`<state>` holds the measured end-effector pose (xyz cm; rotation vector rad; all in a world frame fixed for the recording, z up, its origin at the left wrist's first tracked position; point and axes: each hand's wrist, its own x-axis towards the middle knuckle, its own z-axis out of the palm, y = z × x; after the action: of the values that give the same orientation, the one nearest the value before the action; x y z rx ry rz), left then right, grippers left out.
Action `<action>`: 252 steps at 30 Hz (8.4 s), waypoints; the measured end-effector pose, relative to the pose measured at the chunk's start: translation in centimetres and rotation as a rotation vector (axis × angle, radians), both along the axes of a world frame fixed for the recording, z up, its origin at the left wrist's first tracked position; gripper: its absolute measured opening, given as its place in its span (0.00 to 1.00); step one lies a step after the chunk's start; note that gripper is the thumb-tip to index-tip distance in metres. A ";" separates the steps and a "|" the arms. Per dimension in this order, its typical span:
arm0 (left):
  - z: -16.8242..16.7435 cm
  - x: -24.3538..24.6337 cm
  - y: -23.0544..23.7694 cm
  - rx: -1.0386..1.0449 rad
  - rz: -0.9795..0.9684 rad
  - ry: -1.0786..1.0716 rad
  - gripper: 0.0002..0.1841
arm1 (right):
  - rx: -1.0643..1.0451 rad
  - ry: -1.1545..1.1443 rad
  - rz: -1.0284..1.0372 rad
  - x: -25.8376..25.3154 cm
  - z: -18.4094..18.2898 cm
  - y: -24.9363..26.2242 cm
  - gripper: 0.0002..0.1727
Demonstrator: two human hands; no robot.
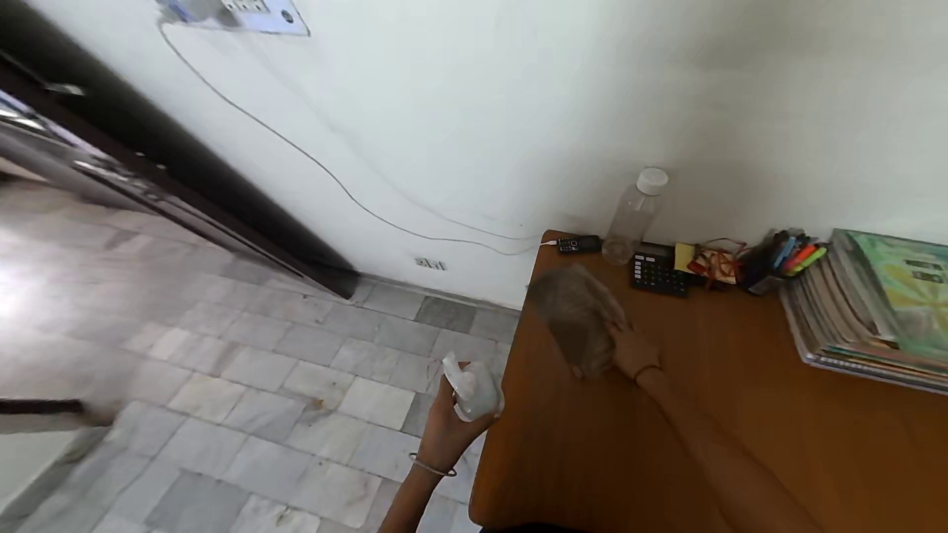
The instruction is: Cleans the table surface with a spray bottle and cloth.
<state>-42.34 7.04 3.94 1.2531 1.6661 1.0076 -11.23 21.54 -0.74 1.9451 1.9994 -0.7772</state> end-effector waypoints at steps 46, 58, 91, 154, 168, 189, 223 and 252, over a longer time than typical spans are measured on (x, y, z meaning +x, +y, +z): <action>-1.1 1.7 2.1 -0.031 -0.055 -0.007 0.51 | -0.168 0.069 -0.284 -9.4 1.3 -0.9 0.45; -0.9 1.6 2.3 0.013 -0.026 -0.013 0.53 | -0.166 0.161 0.446 -7.3 1.2 -3.5 0.37; 0.9 2.3 1.6 0.018 -0.045 0.018 0.51 | -0.155 0.312 0.422 -5.7 0.6 -12.8 0.28; -2.8 17.9 -1.4 0.013 -0.589 0.170 0.39 | 0.346 -0.053 -1.178 24.2 -4.0 -31.3 0.31; -1.6 27.2 2.3 -0.599 -0.887 0.243 0.29 | 0.505 -0.015 -1.071 19.9 -5.1 -31.8 0.26; 0.2 23.5 3.4 -0.752 -0.587 0.359 0.29 | 0.733 -0.200 -1.003 19.4 -9.1 -32.1 0.30; -2.3 23.6 0.0 -0.380 -0.723 0.012 0.28 | 0.735 -0.189 -1.020 19.3 -8.7 -32.0 0.29; -2.2 23.1 -0.2 -0.385 -0.723 0.052 0.32 | 0.761 -0.177 -1.021 19.2 -8.8 -32.0 0.28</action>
<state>-19.25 6.80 1.76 1.4489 1.2007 0.2062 8.02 -10.50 -9.57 3.3702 1.1483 0.0972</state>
